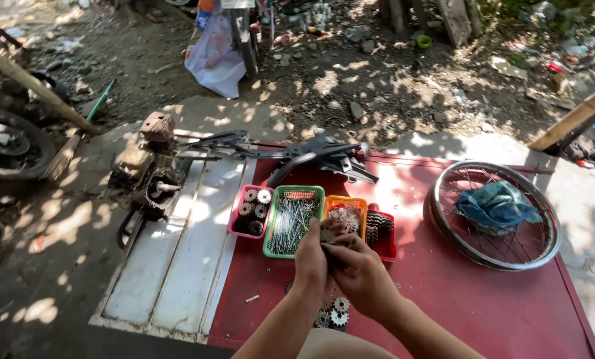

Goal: The person cleans small mechanical gears and sprockets using a dark cloth. They pick up each part from a red workbench, wipe it thoroughly, and place it back down. The work area includes several colored baskets containing various hardware items.

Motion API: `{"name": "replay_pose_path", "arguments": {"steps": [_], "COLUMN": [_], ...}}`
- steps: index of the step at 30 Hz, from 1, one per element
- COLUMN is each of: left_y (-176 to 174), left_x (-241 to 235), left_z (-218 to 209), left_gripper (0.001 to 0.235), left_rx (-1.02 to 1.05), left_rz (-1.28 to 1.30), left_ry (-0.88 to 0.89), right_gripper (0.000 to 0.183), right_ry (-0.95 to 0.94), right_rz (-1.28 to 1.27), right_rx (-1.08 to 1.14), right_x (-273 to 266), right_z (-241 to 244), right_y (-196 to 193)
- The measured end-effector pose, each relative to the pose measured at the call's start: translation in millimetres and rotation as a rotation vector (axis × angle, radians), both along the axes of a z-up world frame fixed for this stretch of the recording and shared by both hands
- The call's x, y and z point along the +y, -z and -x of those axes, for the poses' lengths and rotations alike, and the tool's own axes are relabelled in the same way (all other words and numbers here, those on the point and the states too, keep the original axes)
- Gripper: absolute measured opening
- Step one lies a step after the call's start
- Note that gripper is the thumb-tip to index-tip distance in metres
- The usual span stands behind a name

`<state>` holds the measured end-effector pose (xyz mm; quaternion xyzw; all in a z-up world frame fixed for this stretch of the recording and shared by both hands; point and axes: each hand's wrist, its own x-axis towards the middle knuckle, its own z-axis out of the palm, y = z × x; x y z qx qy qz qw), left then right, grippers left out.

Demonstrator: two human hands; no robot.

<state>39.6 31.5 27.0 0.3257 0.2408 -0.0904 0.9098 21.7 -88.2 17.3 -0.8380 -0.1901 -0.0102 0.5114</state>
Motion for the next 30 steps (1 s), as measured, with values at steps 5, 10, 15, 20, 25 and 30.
{"name": "replay_pose_path", "arguments": {"steps": [5, 10, 15, 20, 25, 30], "left_y": [20, 8, 31, 29, 11, 31], "left_x": [9, 42, 55, 59, 58, 44], "left_z": [11, 20, 40, 55, 53, 51], "left_gripper": [0.045, 0.045, 0.043, 0.042, 0.041, 0.050], "left_rx": [0.019, 0.081, 0.019, 0.060, 0.081, -0.033], "left_rz": [-0.043, -0.007, 0.006, -0.050, -0.123, -0.084], "left_ry": [-0.013, -0.238, -0.337, -0.444, -0.419, -0.313], "right_gripper": [0.039, 0.040, 0.043, 0.034, 0.037, 0.037], "right_ry": [0.053, -0.215, -0.291, -0.408, -0.318, -0.186], "right_rz": [0.063, 0.041, 0.061, 0.087, 0.128, -0.026], "right_rx": [0.014, 0.094, 0.156, 0.166, 0.190, 0.293], "right_x": [10, 42, 71, 78, 79, 68], "right_z": [-27, -20, -27, -23, -14, -25], "right_y": [0, 7, 6, 17, 13, 8]}}
